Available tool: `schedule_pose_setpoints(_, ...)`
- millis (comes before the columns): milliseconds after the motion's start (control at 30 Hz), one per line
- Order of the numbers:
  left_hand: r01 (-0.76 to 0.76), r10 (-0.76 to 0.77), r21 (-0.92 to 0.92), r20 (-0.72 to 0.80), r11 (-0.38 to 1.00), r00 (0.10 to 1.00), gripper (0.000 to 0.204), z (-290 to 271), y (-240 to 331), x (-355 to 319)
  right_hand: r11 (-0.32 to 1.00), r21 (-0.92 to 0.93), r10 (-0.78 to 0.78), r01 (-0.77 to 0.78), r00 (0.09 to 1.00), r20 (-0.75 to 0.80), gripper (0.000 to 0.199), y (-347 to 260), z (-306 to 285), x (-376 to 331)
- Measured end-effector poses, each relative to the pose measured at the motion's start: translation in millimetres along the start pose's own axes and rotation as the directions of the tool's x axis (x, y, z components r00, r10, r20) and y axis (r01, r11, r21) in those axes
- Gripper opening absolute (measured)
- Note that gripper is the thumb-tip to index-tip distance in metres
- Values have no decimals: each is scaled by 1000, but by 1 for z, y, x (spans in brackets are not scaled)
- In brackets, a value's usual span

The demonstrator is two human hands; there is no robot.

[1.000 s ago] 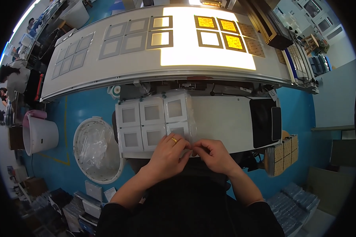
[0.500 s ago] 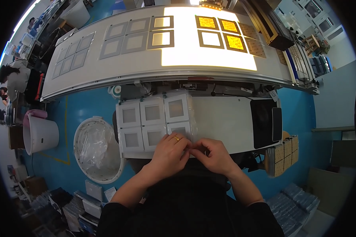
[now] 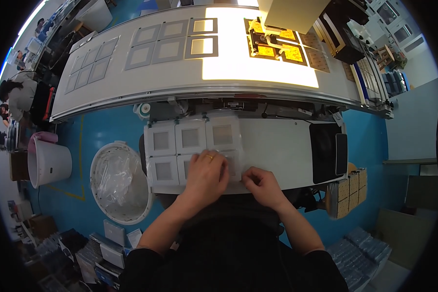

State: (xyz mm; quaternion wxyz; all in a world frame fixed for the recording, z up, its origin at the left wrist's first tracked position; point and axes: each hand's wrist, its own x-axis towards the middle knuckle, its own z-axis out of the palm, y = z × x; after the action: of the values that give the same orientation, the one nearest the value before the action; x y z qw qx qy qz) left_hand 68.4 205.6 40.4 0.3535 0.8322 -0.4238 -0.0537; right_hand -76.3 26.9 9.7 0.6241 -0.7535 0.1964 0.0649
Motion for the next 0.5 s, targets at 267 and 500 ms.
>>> schedule_pose_setpoints(267, -106, 93, 145, 95, 984, 991, 17, -3, 11, 8, 972, 136, 175, -192, 976, 127, 21, -5, -7, 8)
schedule_pose_setpoints(500, -125, 120, 123, 46, 984, 992, 17, 11, -6, 15, 968, 143, 191, -208, 974, 123, 27, -6, -8, 20)
